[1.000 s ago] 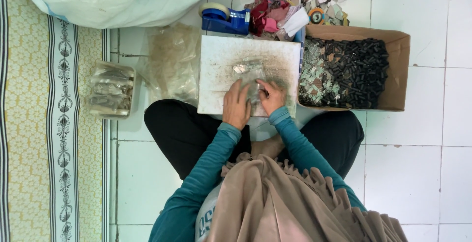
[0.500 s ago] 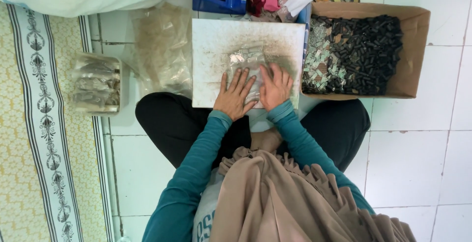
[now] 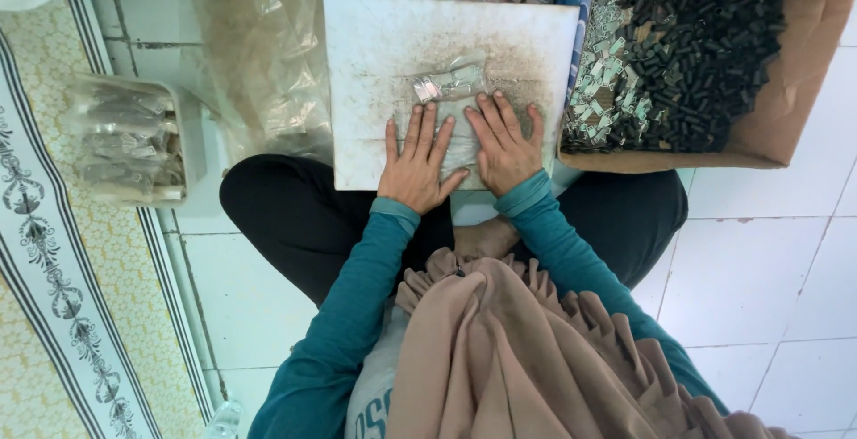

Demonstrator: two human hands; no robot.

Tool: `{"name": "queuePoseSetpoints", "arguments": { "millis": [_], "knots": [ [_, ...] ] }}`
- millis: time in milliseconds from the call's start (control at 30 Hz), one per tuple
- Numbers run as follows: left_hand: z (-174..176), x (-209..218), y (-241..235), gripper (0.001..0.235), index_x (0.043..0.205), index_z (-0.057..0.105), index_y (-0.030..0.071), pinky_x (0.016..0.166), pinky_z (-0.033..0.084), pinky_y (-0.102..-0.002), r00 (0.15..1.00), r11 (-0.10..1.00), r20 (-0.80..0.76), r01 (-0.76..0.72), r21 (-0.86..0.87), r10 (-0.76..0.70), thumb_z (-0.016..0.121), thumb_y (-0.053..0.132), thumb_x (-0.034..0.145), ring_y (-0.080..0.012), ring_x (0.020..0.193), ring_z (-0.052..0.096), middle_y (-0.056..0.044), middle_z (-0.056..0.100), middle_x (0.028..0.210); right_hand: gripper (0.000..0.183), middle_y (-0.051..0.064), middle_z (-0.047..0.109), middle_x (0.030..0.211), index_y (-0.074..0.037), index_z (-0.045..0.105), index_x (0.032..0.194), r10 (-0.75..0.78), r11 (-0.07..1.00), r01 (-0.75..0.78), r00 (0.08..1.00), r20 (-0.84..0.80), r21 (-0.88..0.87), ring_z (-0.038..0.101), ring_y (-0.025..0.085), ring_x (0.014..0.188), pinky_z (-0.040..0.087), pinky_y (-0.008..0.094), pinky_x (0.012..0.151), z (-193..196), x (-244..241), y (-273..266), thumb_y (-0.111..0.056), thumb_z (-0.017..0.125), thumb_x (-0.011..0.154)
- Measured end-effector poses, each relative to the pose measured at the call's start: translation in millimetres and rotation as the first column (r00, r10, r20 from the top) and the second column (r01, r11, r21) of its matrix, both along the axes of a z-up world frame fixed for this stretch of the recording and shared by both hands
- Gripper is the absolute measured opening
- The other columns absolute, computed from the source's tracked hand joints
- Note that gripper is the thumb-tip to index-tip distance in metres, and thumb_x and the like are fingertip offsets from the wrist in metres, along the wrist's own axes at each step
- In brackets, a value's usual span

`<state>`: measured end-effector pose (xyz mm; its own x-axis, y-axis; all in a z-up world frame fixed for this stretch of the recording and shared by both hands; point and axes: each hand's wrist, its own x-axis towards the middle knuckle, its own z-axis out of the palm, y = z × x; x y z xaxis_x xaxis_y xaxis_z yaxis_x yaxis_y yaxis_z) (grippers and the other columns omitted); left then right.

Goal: The person sits on the floor and picks small green and black plastic parts from a cardboard box, placing them into a clear plastic bag. After filling the bag, they fold the top and set it aside. The person then wipes the white board with a red cloth and resumes picking parts from the box.

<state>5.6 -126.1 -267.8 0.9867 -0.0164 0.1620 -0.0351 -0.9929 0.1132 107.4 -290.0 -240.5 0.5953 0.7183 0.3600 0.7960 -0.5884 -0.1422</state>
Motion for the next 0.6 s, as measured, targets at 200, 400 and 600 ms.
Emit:
{"name": "queuePoseSetpoints", "arguments": {
  "millis": [200,400,600],
  "knots": [
    [3.4,-0.4,-3.7,0.088,0.165,0.023,0.017,0.121,0.010,-0.070,0.999,0.994,-0.033,-0.022,-0.109,0.019,0.046,0.072,0.100,-0.0369,0.157,0.014,-0.020,0.013,0.170,0.048,0.011,0.045,0.162,-0.016,0.055,0.152,-0.028,0.999,0.026,0.999,-0.045,-0.047,0.037,0.030,0.152,0.019,0.064,0.117,-6.5,-1.5,-0.4,-0.030,0.041,0.109],
    [-0.6,-1.1,-5.5,0.088,0.165,0.025,0.018,0.122,0.012,-0.069,0.999,0.992,-0.010,-0.031,-0.123,0.030,0.048,0.071,0.098,-0.0380,0.157,0.018,-0.021,0.018,0.169,0.058,0.010,0.038,0.167,-0.018,0.048,0.156,-0.073,0.990,0.066,0.996,-0.054,-0.127,0.023,0.034,0.156,0.003,0.070,0.119,-6.2,-2.6,2.0,-0.053,0.041,0.111],
    [4.1,3.5,-4.2,0.083,0.163,0.030,0.018,0.123,0.020,-0.064,0.997,0.993,0.072,-0.032,-0.114,0.041,0.047,0.068,0.099,-0.0379,0.155,0.025,-0.022,0.024,0.167,0.057,0.008,0.040,0.166,-0.019,0.054,0.152,-0.082,0.990,0.074,0.995,-0.060,-0.121,0.029,0.035,0.154,0.004,0.070,0.119,-9.8,-2.3,1.5,-0.055,0.043,0.109]
  ]
}}
